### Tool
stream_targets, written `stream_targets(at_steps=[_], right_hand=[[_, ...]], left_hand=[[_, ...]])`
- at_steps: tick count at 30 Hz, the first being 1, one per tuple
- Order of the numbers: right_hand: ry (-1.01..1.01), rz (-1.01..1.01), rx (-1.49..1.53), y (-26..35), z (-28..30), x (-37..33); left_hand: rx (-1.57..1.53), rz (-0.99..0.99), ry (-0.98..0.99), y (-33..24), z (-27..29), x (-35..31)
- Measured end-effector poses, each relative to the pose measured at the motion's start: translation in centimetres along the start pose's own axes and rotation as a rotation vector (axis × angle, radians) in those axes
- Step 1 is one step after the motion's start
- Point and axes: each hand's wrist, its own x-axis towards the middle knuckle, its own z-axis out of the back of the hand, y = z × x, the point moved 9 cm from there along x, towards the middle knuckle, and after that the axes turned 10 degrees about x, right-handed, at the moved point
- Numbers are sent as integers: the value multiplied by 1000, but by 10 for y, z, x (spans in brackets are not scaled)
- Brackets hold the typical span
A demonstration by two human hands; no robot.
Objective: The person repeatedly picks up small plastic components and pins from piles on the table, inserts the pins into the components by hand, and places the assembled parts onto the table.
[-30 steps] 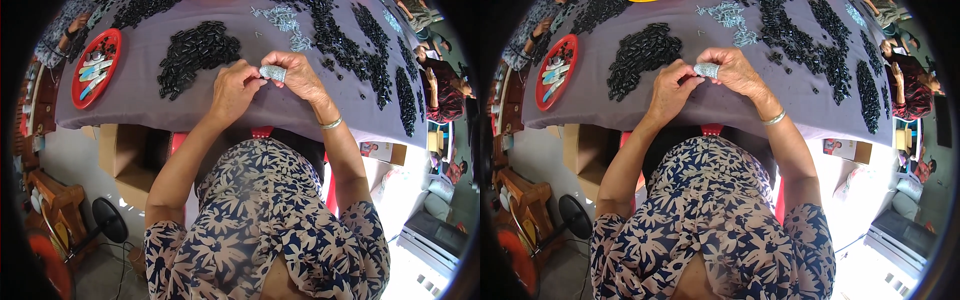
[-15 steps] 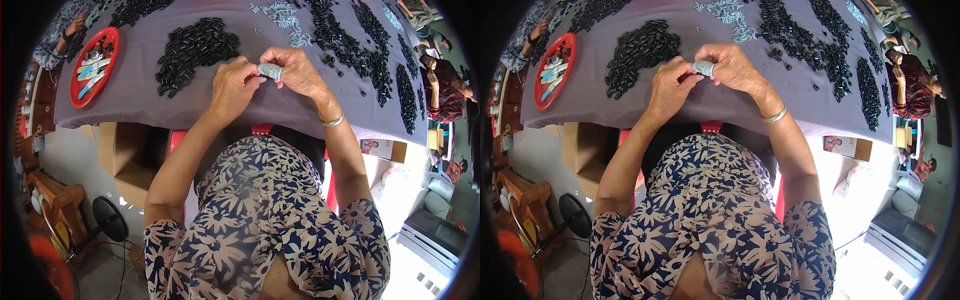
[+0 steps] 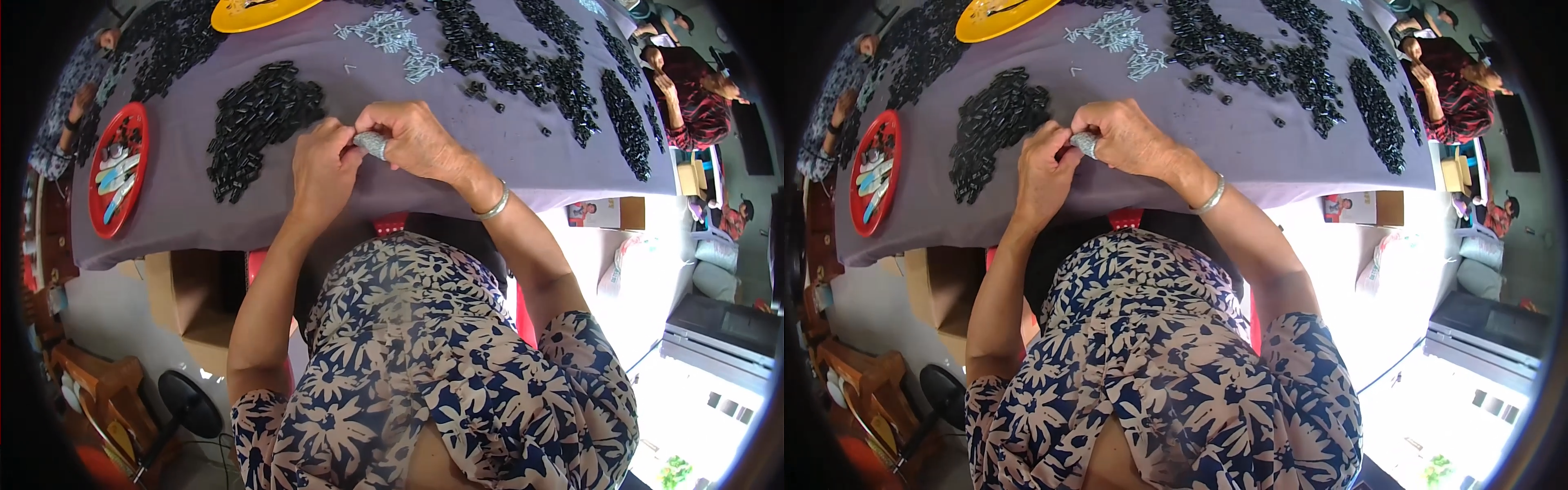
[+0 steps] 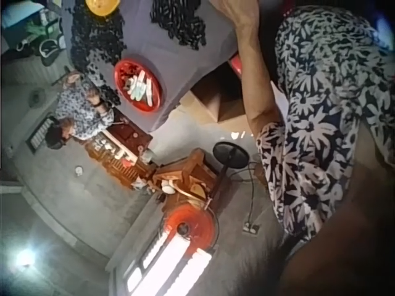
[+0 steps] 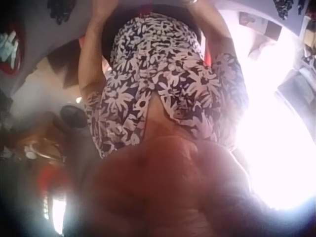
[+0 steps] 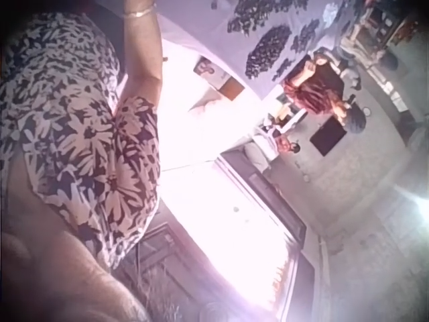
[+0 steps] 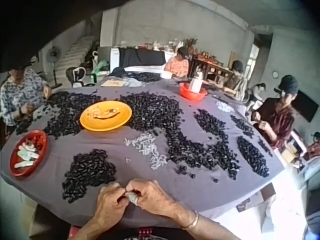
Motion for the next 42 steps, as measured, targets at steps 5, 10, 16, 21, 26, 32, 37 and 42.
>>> stream_targets(at_steps=[5,10,16,21,26,32,37,42], right_hand=[[-7,-138,34,-11,3,2],[-103,357,-152,12,3,-1],[22,51,-26,2,5,0],[-90,-198,175,-2,56,-6],[-282,8,-562,11,155,-46],[-366,62,-701,-2,166,-82],[-116,186,-1060,2,138,-71],[59,179,-1245,-13,130,-60]], left_hand=[[-41,3,1,1,0,2],[-58,24,19,4,-3,4],[-127,108,80,9,-7,2],[-149,78,71,8,-5,-1],[-164,70,61,9,-1,-2],[-137,36,65,-1,-1,-1],[-152,75,42,3,-2,-4],[-129,66,37,4,1,-3]])
